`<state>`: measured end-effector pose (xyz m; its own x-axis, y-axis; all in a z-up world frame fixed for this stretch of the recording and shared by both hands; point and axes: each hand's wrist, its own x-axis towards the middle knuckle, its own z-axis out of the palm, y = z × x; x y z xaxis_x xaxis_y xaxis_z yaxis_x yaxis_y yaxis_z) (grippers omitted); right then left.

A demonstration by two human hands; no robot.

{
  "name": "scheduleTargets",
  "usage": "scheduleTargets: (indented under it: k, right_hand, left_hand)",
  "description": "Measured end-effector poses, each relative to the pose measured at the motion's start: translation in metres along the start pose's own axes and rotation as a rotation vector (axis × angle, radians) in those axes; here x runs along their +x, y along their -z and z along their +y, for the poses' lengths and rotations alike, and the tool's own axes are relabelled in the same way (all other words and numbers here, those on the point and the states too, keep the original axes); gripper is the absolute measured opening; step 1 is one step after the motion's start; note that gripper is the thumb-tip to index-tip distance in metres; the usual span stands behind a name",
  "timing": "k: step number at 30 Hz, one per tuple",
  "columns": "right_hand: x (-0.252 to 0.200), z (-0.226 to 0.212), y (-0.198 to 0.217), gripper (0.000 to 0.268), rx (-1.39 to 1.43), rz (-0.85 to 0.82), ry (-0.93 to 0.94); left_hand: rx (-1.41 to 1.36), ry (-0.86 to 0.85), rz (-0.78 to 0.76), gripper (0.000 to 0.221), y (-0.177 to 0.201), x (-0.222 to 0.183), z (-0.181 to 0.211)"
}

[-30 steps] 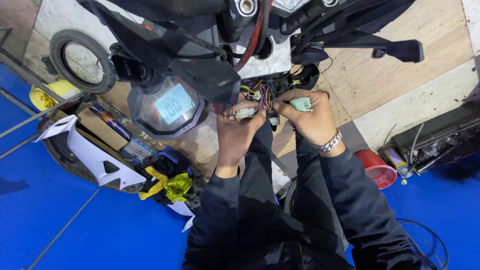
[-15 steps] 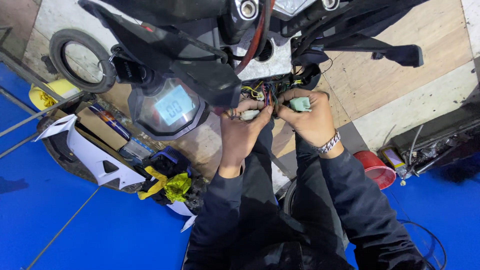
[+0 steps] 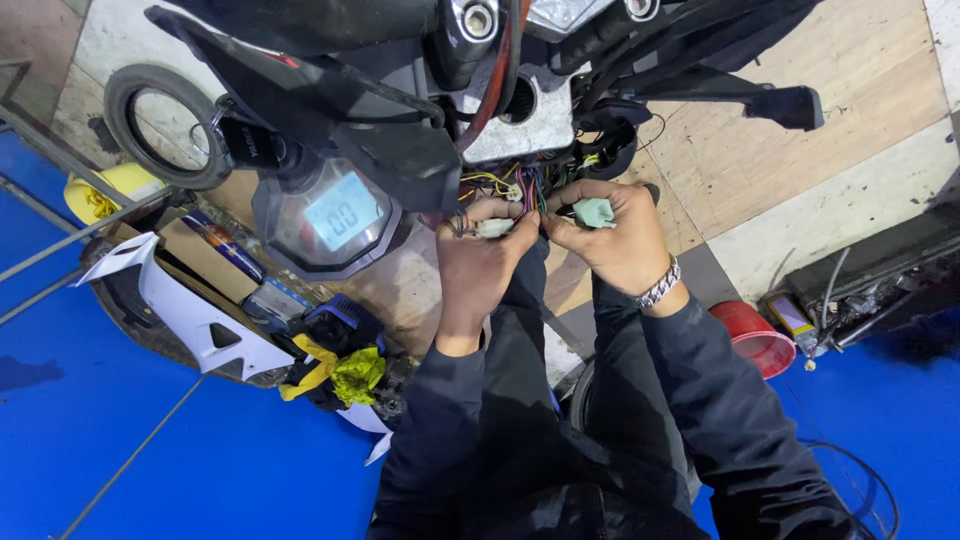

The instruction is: Repairing motorcycle electrical wiring by connecting and disconnecting plugs and inspecting a control unit

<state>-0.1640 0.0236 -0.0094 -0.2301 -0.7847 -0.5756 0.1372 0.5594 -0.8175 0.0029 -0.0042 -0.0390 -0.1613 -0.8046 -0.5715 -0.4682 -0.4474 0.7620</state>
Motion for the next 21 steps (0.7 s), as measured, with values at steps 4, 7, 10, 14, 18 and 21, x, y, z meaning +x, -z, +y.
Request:
scheduleTargets:
  k: [4, 7, 10, 14, 18, 21]
  right_hand:
    - [-0.001, -0.002, -0.001, 0.011, -0.071, 0.033, 0.016]
    - [0.0, 0.006, 0.001, 0.011, -0.046, 0.036, -0.004]
    - [0.001, 0.004, 0.002, 0.011, -0.011, 0.014, -0.023]
    - [-0.001, 0.002, 0.002, 0.013, -0.017, 0.007, -0.028]
    - [0.001, -0.001, -0.002, 0.014, -0.048, 0.034, 0.01]
    - [-0.002, 0.017, -0.003, 0.015, -0.082, 0.069, 0.031]
  left_hand:
    - [-0.324, 0.092, -0.008, 0.021, -0.002, -0.004, 0.003]
    - [-0.23, 0.004, 0.117, 0.017, -0.003, -0.001, 0.005]
    - [-0.453, 0.017, -0.074, 0.021, 0.003, 0.003, -0.002]
    - [-0.107, -0.099, 0.057, 0.02, 0.004, 0.002, 0.014]
    - [-0.074, -0.037, 0.091, 0.015, -0.005, 0.007, 0.002]
    - [-0.036, -0.021, 0.077, 0.015, -0.011, 0.013, -0.009]
